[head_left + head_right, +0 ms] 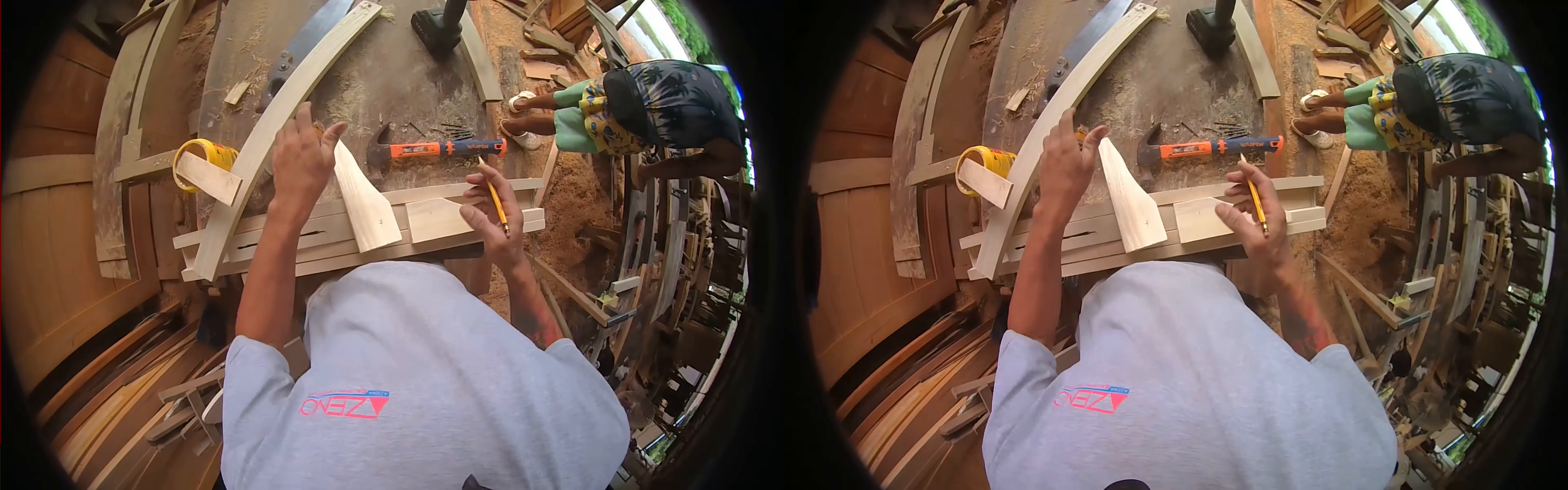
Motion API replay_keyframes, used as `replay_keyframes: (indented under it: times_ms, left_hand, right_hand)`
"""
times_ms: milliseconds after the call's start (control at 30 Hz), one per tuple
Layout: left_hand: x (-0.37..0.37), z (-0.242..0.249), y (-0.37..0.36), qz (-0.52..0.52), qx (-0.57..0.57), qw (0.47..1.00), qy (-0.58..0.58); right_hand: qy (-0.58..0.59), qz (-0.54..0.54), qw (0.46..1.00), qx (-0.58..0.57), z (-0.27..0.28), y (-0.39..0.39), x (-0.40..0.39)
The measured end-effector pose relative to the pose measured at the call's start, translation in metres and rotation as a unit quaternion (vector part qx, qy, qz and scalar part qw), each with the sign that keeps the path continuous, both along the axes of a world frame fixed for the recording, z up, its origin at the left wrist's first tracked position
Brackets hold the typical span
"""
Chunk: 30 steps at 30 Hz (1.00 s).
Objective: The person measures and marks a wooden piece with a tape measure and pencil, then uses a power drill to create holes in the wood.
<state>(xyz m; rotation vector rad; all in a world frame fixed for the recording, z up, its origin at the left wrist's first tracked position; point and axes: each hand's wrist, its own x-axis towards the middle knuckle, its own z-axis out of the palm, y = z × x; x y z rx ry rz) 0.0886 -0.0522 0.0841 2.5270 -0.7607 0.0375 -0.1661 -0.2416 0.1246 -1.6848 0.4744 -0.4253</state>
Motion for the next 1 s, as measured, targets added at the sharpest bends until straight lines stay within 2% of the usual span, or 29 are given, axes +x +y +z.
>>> replay_keyframes:
  times_ms: [33,67,100,133,167,200,267,300,333,367,400,467,500,533,600,633,700,733,867,933,1000]
  left_hand:
    - [0.016,-0.013,-0.022,-0.01,0.004,1.0,-0.03]
    - [0.029,-0.026,-0.043,-0.019,0.008,0.998,-0.059]
    - [0.039,-0.034,-0.06,-0.019,0.0,0.998,-0.065]
    - [0.048,-0.041,-0.075,-0.07,0.041,0.994,-0.068]
    - [0.055,-0.051,-0.087,-0.121,0.085,0.987,-0.069]
    - [0.063,-0.069,-0.094,-0.122,0.085,0.986,-0.072]
    - [0.073,-0.103,-0.098,-0.207,0.077,0.967,-0.128]
    - [0.069,-0.097,-0.097,-0.203,0.08,0.974,-0.07]
    - [0.064,-0.093,-0.094,-0.211,0.089,0.971,-0.069]
    - [0.058,-0.089,-0.088,-0.192,0.046,0.976,-0.095]
    - [0.051,-0.083,-0.082,-0.176,0.003,0.977,-0.119]
    - [0.034,-0.062,-0.057,-0.212,-0.002,0.977,-0.037]
    - [0.027,-0.053,-0.043,-0.234,0.003,0.972,0.01]
    - [0.021,-0.043,-0.027,-0.277,0.075,0.958,0.013]
    - [0.001,-0.017,-0.006,-0.337,0.2,0.919,0.038]
    - [-0.009,-0.004,-0.001,-0.355,0.254,0.898,0.061]
    - [-0.023,0.002,0.01,-0.36,0.289,0.884,0.073]
    - [-0.027,0.002,0.012,-0.359,0.317,0.874,0.085]
    - [-0.031,0.01,0.004,-0.354,0.352,0.863,0.075]
    - [-0.035,0.013,0.001,-0.394,0.358,0.845,0.049]
    - [-0.036,0.005,0.002,-0.395,0.325,0.858,0.053]
  right_hand:
    - [0.021,0.04,0.995,0.088,0.013,0.002,-0.006]
    - [0.011,0.056,0.992,0.109,0.024,0.009,-0.008]
    - [-0.031,0.044,0.983,0.174,0.03,0.015,-0.009]
    - [-0.072,0.033,0.967,0.241,0.036,0.02,-0.011]
    - [-0.076,0.034,0.968,0.237,0.043,0.018,-0.017]
    - [-0.106,0.004,0.976,0.192,0.051,0.013,-0.027]
    - [-0.196,-0.096,0.974,0.065,0.077,0.008,-0.031]
    - [-0.238,-0.106,0.965,-0.012,0.095,-0.006,-0.039]
    - [-0.304,-0.099,0.945,-0.068,0.121,-0.018,-0.045]
    - [-0.33,-0.093,0.931,-0.128,0.156,-0.021,-0.052]
    - [-0.375,-0.099,0.904,-0.177,0.18,-0.022,-0.065]
    - [-0.519,-0.159,0.801,-0.253,0.222,-0.02,-0.082]
    - [-0.553,-0.116,0.782,-0.262,0.238,-0.025,-0.101]
    - [-0.604,-0.092,0.742,-0.276,0.247,-0.033,-0.113]
    - [-0.619,0.125,0.735,-0.246,0.247,-0.043,-0.064]
    - [-0.618,0.117,0.737,-0.248,0.245,-0.045,-0.053]
    - [-0.611,0.001,0.717,-0.336,0.243,-0.054,-0.044]
    - [-0.613,-0.023,0.708,-0.349,0.243,-0.063,-0.04]
    - [-0.63,-0.014,0.688,-0.36,0.252,-0.085,-0.034]
    - [-0.634,-0.019,0.686,-0.357,0.256,-0.095,-0.031]
    - [-0.625,-0.021,0.687,-0.369,0.261,-0.105,-0.027]
